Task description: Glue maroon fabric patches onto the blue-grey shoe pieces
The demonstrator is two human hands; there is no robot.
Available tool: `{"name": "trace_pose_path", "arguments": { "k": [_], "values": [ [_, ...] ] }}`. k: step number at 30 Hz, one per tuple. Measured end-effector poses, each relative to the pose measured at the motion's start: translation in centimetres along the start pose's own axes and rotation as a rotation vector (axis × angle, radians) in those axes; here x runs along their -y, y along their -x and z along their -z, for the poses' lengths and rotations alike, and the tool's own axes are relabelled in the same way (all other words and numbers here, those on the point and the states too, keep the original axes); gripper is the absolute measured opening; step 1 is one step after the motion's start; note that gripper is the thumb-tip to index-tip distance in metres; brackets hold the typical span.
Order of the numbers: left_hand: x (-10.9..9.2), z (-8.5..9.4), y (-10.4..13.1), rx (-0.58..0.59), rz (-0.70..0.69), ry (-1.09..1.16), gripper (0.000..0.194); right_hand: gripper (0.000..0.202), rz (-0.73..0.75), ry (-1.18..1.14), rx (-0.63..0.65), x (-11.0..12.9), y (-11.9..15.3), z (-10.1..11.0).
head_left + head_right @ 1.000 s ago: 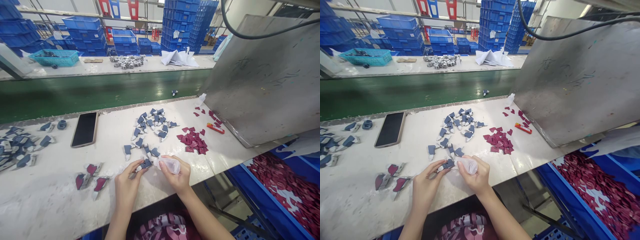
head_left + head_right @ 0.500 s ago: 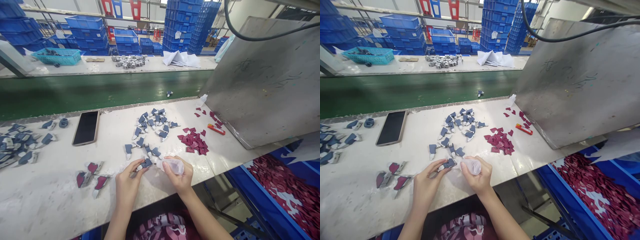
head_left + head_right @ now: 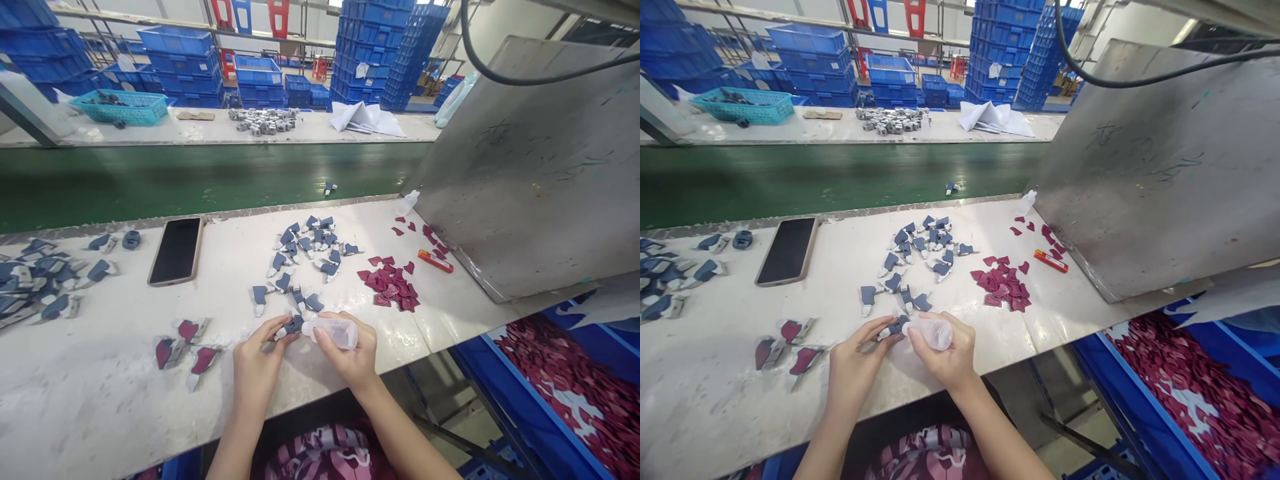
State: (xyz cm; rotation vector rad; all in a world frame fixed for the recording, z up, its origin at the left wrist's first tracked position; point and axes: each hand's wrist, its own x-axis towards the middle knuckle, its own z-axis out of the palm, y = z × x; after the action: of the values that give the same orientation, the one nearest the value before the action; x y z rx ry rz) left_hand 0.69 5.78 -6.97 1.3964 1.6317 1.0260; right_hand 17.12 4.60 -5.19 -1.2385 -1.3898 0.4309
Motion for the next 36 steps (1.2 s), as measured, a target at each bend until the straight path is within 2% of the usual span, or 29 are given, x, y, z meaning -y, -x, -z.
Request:
{"name": "trace_pose_path", "arguments": {
  "k": [17,24,36],
  "values": [
    [-0.10,0.02,-0.02,0.002,-0.018,0.006,0.019,0.016,0.038,0.006,0.049,-0.17,-0.09,-0.50],
    [-0.41,0.07,0.00,0.000,-0.018,0.005,0.019,0.014,-0.001,-0.019,0.078,-0.08,-0.15,-0.28],
    [-0.15,-0.17,0.05,-0.001,0.017,0.002,0.017,0.008,-0.033,-0.020,-0.014,-0.26,0.32,0.41]
  ]
}}
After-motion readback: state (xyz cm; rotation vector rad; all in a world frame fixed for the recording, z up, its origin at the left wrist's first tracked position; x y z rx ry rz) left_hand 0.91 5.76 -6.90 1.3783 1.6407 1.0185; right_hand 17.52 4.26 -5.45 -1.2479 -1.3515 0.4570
